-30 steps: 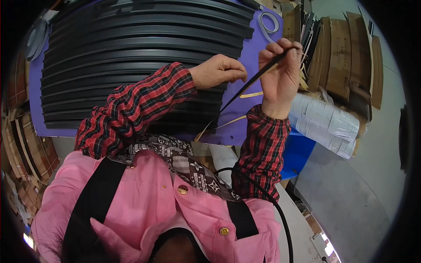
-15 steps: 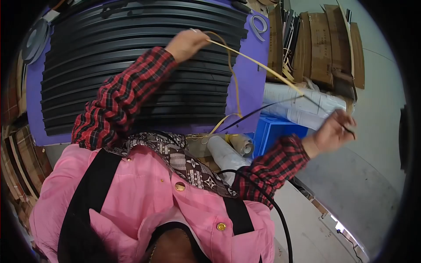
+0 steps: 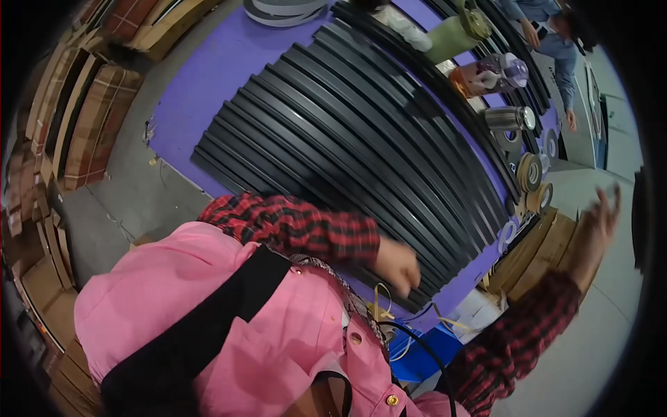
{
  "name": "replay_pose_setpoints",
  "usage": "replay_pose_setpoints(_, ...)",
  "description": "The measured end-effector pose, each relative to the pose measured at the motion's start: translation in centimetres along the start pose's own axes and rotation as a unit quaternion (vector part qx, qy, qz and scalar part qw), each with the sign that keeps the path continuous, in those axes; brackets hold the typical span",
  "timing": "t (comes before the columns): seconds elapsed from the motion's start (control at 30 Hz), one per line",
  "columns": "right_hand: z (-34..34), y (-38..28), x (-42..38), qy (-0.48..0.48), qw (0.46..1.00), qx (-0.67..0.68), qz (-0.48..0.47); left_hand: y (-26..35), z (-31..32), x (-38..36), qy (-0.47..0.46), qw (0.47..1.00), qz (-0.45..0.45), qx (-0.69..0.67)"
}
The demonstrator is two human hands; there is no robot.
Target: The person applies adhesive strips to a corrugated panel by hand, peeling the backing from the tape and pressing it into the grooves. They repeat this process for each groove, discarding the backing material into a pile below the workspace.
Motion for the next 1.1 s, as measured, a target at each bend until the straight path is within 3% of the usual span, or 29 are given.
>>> replay_pose_setpoints(0.03,7.1,-3.8,2.8,0.015,0.897,0.387,0.212,-0.4,-1.6,-1.0,0.039,0.995,-0.001,-0.091)
replay_pose_setpoints(0.07,12.7,-8.0,5.1,-0.042,0.88,0.445,0.16,-4.9,-9.7,-3.3,0.216,0.972,-0.046,0.085)
replay_pose_setpoints(0.1,17.5,-12.9,6.5,-0.104,0.869,0.453,0.169,-10.3,-16.5,-7.2,0.263,0.931,-0.18,0.176)
replay_pose_setpoints(0.13,20.7,-17.8,7.3,-0.143,0.845,0.503,0.11,-13.1,-22.4,-12.0,0.379,0.851,-0.22,0.29)
replay_pose_setpoints(0.17,25.3,-20.3,7.6,-0.187,0.815,0.537,0.111,-14.1,-26.9,-16.6,0.478,0.765,-0.236,0.362)
replay_pose_setpoints(0.2,28.4,-23.3,7.5,-0.217,0.795,0.557,0.104,-15.5,-29.4,-19.5,0.5,0.721,-0.292,0.381)
replay_pose_setpoints(0.33,40.2,-31.7,3.3,-0.328,0.744,0.547,0.199,-20.7,-31.0,-22.4,0.474,0.766,-0.359,0.244)
replay_pose_setpoints(0.43,43.5,-33.5,3.6,-0.32,0.767,0.503,0.238,-21.2,-31.0,-22.7,0.488,0.781,-0.336,0.197)
replay_pose_setpoints(0.7,47.9,-34.8,4.8,-0.355,0.813,0.418,0.196,-20.7,-30.7,-22.7,0.51,0.769,-0.319,0.217)
replay_pose_setpoints(0.9,47.2,-35.1,5.2,-0.373,0.828,0.382,0.173,-21.2,-30.7,-22.8,0.506,0.767,-0.35,0.18)
replay_pose_setpoints(0.97,45.9,-34.4,3.8,-0.38,0.746,0.479,0.265,-21.6,-30.8,-22.9,0.512,0.765,-0.351,0.173)
replay_pose_setpoints(1.0,45.5,-33.2,2.8,-0.378,0.745,0.478,0.272,-21.8,-30.7,-22.8,0.507,0.769,-0.35,0.171)
replay_pose_setpoints(1.07,41.4,-30.7,3.3,-0.268,0.906,0.325,0.047,-21.7,-31.0,-23.0,0.517,0.767,-0.34,0.17)
replay_pose_setpoints(1.1,39.9,-28.7,1.9,-0.268,0.917,0.293,0.028,-21.9,-31.2,-23.0,0.507,0.772,-0.34,0.175)
Point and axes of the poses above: each hand's wrist, its own x-axis towards the middle knuckle, its own z-axis out of the palm, y = z × x, the point moved 10 cm from there along x, towards the middle knuckle, and after that the axes turned 2 degrees about x, right-handed, at the moved point
